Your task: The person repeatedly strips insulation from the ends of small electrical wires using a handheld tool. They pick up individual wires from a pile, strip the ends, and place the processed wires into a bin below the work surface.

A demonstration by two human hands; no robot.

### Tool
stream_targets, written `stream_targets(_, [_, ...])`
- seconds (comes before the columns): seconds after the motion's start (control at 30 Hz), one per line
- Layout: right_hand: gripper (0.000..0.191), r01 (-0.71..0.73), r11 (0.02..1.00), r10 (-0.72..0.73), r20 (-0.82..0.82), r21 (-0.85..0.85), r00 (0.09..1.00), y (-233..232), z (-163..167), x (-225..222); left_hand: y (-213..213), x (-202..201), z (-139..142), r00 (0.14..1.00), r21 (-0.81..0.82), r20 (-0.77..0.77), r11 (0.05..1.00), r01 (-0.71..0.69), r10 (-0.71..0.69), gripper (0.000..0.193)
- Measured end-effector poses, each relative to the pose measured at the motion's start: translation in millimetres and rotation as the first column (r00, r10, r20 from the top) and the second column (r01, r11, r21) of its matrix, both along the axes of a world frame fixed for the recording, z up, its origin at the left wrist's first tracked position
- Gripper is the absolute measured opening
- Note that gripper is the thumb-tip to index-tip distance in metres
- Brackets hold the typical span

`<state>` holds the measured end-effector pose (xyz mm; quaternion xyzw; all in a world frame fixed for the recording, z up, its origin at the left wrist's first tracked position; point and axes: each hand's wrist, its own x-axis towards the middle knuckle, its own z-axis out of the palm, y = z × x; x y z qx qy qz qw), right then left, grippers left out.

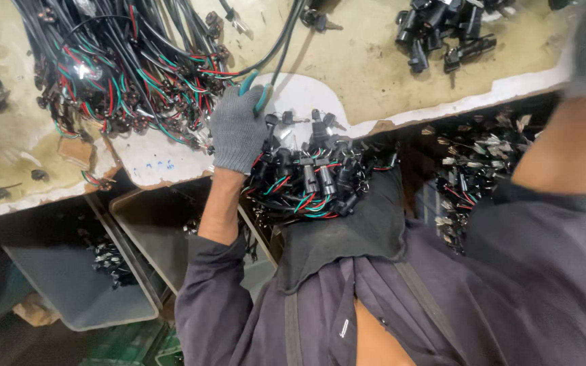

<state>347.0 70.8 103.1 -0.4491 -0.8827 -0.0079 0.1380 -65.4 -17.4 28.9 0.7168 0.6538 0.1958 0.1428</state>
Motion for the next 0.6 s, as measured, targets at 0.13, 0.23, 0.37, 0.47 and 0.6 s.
stream_targets(0.13, [0.018, -0.057, 0.998, 0.059, 0.101, -0.017, 0.993, 1.3, -18.6, -14.6, 4.1, 1.5, -0.2, 0.998, -0.021, 0.042, 0.999, -0.049, 0.05, 0.021])
stream_targets(0.23, [0.017, -0.06, 0.998, 0.06, 0.128, 0.0, 0.99, 14.6, -33.9, -20.9, 6.0, 3.6, 2.3, 0.997, -0.046, -0.015, 0.996, -0.078, 0.077, 0.022])
stream_targets(0.37, [0.019, -0.129, 0.988, 0.123, 0.063, 0.086, 0.99, 21.6, -28.6, -25.6, 4.7, 5.6, 3.5, 0.989, -0.092, -0.064, 0.986, -0.139, 0.133, 0.031])
stream_targets(0.47, [0.025, -0.206, 0.969, 0.189, 0.132, 0.136, 0.973, 16.8, -28.2, -48.5, 1.6, 3.2, 1.8, 0.988, -0.083, -0.006, 0.985, -0.154, 0.154, 0.054])
stream_targets(0.6, [0.018, -0.25, 0.967, 0.243, 0.115, 0.045, 0.963, 14.9, -32.8, -73.6, -1.0, -3.0, 1.4, 0.975, -0.101, 0.053, 0.972, -0.211, 0.217, 0.037])
